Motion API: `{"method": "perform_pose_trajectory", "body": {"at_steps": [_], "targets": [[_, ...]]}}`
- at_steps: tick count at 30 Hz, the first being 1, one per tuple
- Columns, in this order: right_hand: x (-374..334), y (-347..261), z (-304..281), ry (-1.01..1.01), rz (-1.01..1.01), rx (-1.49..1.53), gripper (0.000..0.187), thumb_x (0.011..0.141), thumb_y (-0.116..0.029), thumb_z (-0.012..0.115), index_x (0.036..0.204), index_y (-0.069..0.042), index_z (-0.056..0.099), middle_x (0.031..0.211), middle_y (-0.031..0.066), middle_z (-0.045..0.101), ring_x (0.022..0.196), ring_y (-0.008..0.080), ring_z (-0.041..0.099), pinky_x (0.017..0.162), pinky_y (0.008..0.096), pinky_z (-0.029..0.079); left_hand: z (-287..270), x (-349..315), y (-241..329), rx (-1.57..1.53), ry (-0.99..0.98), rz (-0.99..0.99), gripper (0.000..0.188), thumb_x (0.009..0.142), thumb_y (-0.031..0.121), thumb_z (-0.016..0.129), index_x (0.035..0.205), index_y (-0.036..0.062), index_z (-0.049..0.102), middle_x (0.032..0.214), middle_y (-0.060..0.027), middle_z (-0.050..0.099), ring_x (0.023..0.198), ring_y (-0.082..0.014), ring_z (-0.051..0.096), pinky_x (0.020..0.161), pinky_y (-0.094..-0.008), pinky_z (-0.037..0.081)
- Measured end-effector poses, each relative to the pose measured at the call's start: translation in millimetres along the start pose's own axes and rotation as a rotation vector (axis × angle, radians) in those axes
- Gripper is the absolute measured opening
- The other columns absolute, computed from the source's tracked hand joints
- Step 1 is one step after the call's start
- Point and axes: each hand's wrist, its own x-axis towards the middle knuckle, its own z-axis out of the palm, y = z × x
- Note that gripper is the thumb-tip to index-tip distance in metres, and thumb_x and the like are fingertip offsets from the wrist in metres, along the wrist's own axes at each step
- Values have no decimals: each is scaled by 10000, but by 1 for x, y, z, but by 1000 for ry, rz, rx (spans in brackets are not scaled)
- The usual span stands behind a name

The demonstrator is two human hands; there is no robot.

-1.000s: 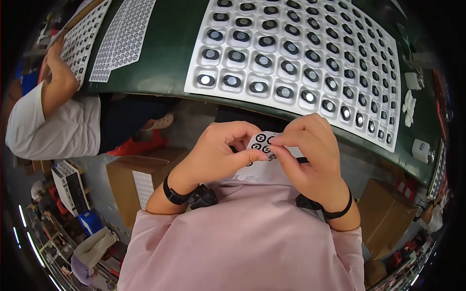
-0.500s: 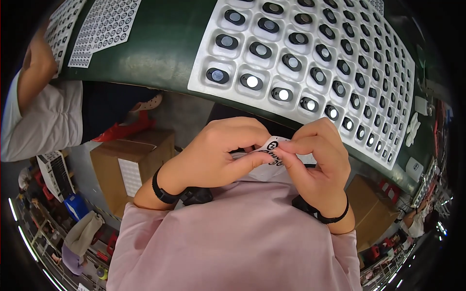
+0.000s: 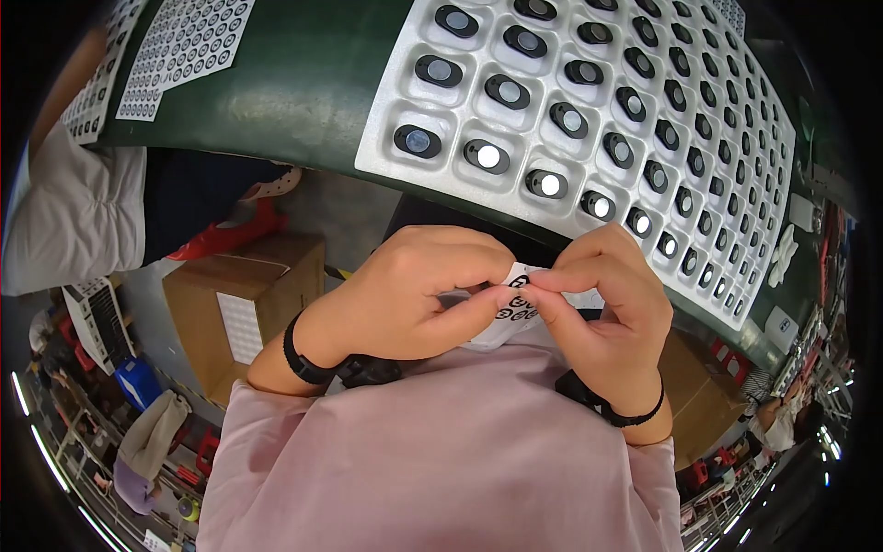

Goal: The person picks up a tray of electronic fobs, peels circular stickers from a sheet by hand, and presses one sticker onto each fob in the tray.

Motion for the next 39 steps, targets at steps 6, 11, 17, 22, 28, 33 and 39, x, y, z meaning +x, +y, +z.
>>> {"method": "perform_pose_trajectory", "body": {"at_steps": [6, 11, 17, 22, 28, 33, 39], "targets": [[-5, -1, 1, 9, 51, 51, 184, 704, 62, 793, 837, -17, 693, 808, 58, 612, 732, 151, 537, 653, 256, 391, 1, -2, -1, 54, -26, 38, 176, 845, -36, 657, 1013, -21, 706, 924, -142, 706, 759, -264, 662, 672, -327, 518], [-6, -3, 1, -8, 95, 73, 181, 708, 62, 780, 843, -15, 688, 811, 57, 602, 734, 143, 523, 661, 248, 387, 2, -2, -3, 60, 0, 81, 177, 850, -29, 649, 1016, -19, 711, 919, -144, 710, 749, -270, 665, 677, -334, 521], [-8, -3, 4, 2, 31, 38, 182, 712, 69, 783, 846, -5, 685, 811, 63, 597, 733, 148, 528, 658, 249, 394, 2, -3, -4, -2, -1, 68, 191, 842, -31, 643, 1020, -22, 713, 907, -148, 715, 761, -279, 675, 689, -350, 528], [-12, -1, 6, 59, -38, 22, 186, 714, 79, 790, 848, 3, 686, 815, 72, 599, 733, 160, 539, 650, 256, 409, 2, -2, -3, 23, -4, 101, 200, 829, -35, 641, 1016, -25, 712, 903, -148, 718, 765, -287, 681, 693, -358, 530], [-11, -1, 6, 43, -15, 37, 183, 715, 85, 788, 845, 5, 686, 815, 75, 600, 737, 164, 547, 654, 257, 415, 2, -2, -4, 115, -15, 138, 215, 811, -38, 641, 1013, -26, 712, 910, -147, 720, 766, -290, 681, 693, -361, 530], [-11, 0, 10, 104, 16, 55, 221, 650, 57, 808, 805, -46, 689, 762, 69, 616, 682, 213, 553, 618, 306, 396, 1, 0, -4, 156, -21, 165, 218, 799, -44, 635, 1002, -26, 711, 921, -144, 723, 767, -295, 680, 693, -365, 531], [-11, 1, 11, 95, 5, 46, 227, 651, 45, 811, 811, -50, 680, 762, 67, 618, 691, 220, 558, 627, 314, 402, 3, -1, -4, 79, 2, 132, 171, 811, -40, 629, 959, -28, 714, 893, -142, 726, 756, -307, 683, 693, -369, 534]]}}
